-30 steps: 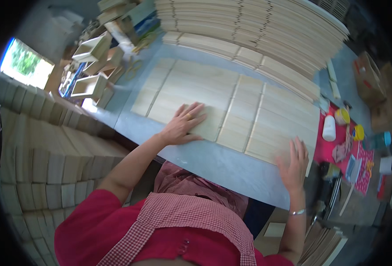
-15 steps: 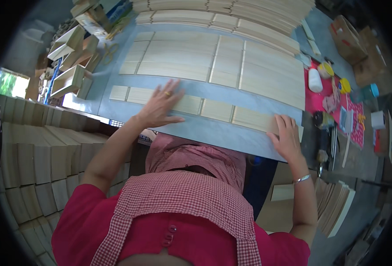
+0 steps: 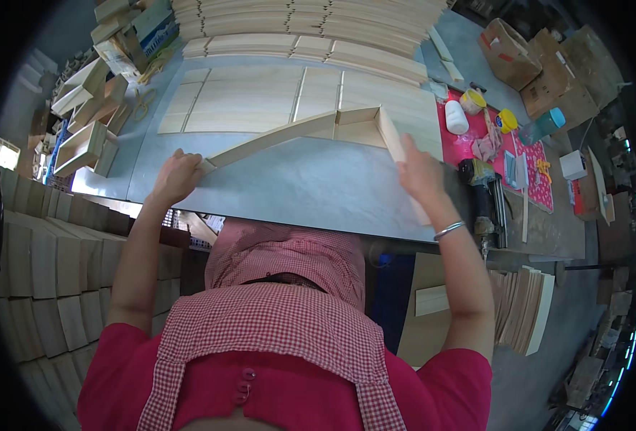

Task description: The person assembles small wooden boxes by applying glue to the edges of pre-cut wooden frames and attaching wooden panels. They use a pneumatic nail gun to secure the panels to the frames, repeating the process for multiple units on a workbench.

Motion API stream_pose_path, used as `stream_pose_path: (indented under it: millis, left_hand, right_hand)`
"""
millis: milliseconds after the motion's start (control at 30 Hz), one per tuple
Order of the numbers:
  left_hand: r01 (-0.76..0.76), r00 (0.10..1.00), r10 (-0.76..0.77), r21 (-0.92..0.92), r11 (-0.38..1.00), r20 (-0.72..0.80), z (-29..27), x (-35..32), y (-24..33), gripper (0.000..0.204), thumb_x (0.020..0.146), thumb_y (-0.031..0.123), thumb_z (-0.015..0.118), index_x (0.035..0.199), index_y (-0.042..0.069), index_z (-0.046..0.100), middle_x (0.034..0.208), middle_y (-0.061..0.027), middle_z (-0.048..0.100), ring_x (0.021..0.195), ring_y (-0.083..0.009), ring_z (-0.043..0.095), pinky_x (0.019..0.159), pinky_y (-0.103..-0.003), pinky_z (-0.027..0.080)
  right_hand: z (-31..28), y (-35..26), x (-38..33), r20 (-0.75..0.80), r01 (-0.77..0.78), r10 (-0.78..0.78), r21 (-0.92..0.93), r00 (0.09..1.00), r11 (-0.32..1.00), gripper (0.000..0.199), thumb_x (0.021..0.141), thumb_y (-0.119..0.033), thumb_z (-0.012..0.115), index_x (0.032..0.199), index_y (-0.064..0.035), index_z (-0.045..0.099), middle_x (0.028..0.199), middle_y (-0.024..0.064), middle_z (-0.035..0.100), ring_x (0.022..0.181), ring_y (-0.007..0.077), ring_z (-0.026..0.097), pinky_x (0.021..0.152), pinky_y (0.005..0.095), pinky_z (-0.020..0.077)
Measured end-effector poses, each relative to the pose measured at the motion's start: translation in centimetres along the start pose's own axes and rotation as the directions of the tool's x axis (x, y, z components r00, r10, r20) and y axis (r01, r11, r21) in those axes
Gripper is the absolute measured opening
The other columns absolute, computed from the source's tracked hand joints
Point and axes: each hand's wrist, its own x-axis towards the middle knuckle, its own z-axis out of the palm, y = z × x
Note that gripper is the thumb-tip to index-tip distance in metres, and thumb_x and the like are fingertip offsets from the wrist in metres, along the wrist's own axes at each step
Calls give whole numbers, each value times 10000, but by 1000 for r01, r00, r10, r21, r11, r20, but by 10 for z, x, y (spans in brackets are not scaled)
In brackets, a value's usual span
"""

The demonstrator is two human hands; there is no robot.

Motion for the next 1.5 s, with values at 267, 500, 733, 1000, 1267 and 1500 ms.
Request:
stream_pose_path:
  millis: [267, 500, 733, 1000, 1267, 1500]
  left_hand:
    - [-20, 999, 12, -240, 970, -34, 28, 19, -6, 410, 927, 201, 576, 1311, 58, 563, 1147, -224, 670, 1134, -440, 610, 947, -525, 495]
    - [284, 958, -114, -800, 529, 265, 23, 26, 43, 390, 989, 337, 648, 1227, 30, 691, 896, -74, 672, 722, -112, 597, 631, -275, 510]
    - [200, 974, -172, -908, 368, 145, 44, 15, 60, 515, 1020, 464, 613, 1277, 19, 654, 951, -81, 680, 795, -142, 611, 704, -311, 525]
    - [-8, 998, 57, -987, 159, 1, 51, -19, 51, 846, 917, 257, 753, 1614, 96, 300, 1411, -163, 533, 1061, -179, 586, 917, -320, 540]
    - [-123, 985, 170, -817, 564, -31, 52, -29, 56, 1060, 705, -35, 855, 1604, 194, 342, 1645, -169, 261, 1051, -212, 622, 935, -339, 612]
    - [-140, 986, 157, -784, 605, -54, 54, -29, 58, 1023, 723, -21, 853, 1594, 197, 362, 1647, -199, 241, 1029, -219, 656, 891, -342, 633]
  right_hand:
    - [5, -46, -21, 75, 235, -302, 463, 950, 855, 333, 901, -61, 557, 1229, -51, 614, 757, 201, 675, 663, 379, 656, 651, 486, 504]
    - [2, -134, -47, -50, 444, -453, 317, 890, 838, 234, 787, -119, 780, 989, -44, 688, 953, 128, 672, 893, 344, 660, 770, 437, 500]
    - [39, -140, -51, -241, 538, -480, 383, 843, 751, 258, 730, -154, 847, 915, -68, 689, 955, 74, 614, 887, 286, 613, 783, 419, 464]
    - [47, -144, -49, -287, 545, -466, 354, 837, 760, 257, 744, -170, 851, 899, -67, 674, 886, 60, 646, 864, 279, 614, 748, 393, 456]
    - [49, -142, -46, -258, 540, -476, 343, 841, 769, 278, 726, -164, 856, 901, -69, 662, 898, 60, 650, 872, 275, 615, 747, 393, 454]
    - [47, -143, -47, -242, 547, -491, 339, 837, 765, 271, 713, -126, 833, 904, -69, 649, 894, 67, 645, 876, 280, 614, 747, 399, 451]
